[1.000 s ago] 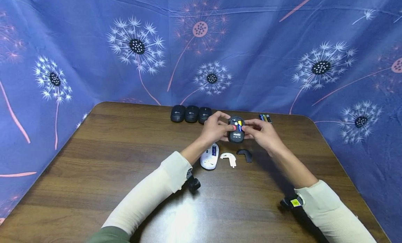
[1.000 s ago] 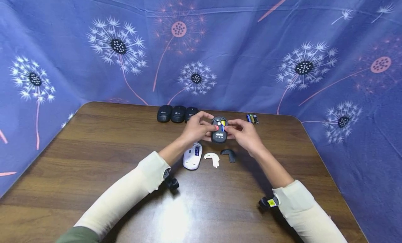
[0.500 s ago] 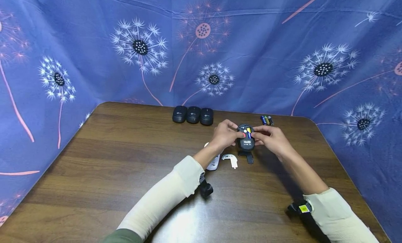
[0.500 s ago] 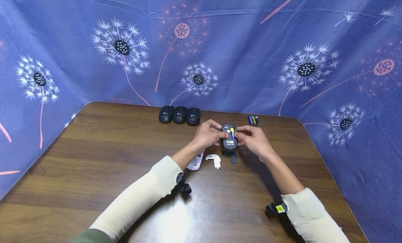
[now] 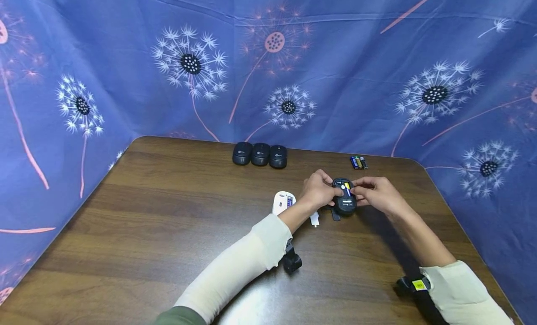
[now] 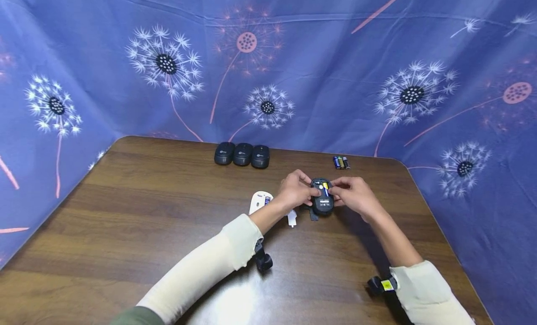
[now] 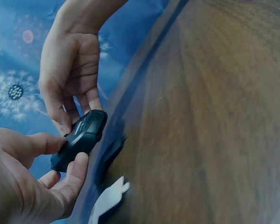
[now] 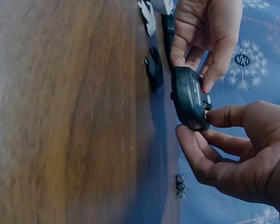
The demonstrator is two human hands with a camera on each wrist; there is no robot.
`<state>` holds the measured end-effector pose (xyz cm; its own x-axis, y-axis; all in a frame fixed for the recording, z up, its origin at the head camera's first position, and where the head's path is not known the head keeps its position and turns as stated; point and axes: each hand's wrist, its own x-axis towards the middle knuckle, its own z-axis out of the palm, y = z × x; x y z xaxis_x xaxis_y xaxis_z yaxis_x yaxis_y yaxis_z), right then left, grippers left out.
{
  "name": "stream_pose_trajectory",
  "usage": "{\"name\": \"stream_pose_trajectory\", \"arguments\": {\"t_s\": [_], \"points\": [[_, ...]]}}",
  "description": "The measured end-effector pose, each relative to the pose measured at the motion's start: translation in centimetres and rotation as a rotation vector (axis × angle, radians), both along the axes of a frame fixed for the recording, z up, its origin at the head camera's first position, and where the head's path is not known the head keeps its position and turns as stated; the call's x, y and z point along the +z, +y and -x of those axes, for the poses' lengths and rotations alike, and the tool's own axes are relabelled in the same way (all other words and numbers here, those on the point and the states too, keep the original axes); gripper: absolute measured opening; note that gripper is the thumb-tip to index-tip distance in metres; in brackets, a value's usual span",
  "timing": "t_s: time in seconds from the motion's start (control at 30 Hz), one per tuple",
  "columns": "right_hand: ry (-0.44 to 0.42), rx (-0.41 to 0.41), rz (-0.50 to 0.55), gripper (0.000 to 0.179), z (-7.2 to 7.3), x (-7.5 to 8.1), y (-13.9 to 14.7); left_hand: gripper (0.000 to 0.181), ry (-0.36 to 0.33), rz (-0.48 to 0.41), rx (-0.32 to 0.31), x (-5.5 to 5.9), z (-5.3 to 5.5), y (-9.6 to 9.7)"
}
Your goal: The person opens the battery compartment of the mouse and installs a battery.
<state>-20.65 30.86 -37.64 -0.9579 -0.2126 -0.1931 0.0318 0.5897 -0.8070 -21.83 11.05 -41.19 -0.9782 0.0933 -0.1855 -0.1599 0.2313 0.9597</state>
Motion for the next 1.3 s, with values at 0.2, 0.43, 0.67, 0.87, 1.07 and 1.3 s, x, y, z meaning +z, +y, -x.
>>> {"name": "stream_pose_trajectory", "arguments": {"t_s": [0.2,0.43,0.67,0.87,1.07,1.3], "points": [[-0.034,0.006,-0.049,0.045,-0.1,0.2,1.2,0.04,0.019,0.053,-0.031,-4.8,2.8,3.0],[-0.077,0.012,-0.075,0.045,-0.5,0.2,2.7,0.039,0.123,0.346,0.001,-4.4,1.9,5.1],[-0.096,-0.019,-0.043,0.044,-0.7,-0.2,4.0,0.033,0.139,0.43,-0.021,-3.4,1.2,7.1],[-0.107,-0.029,-0.078,0.046,-0.9,-0.2,5.4,0.031,0.091,0.462,-0.079,-2.2,0.3,8.0],[-0.135,-0.007,-0.147,0.049,-0.8,0.1,6.8,0.028,0.084,0.448,-0.119,-2.7,0.2,8.9],[-0.2,-0.01,-0.175,0.052,-0.9,0.4,8.8,0.037,0.02,0.27,-0.165,-2.0,-1.0,9.4]]}}
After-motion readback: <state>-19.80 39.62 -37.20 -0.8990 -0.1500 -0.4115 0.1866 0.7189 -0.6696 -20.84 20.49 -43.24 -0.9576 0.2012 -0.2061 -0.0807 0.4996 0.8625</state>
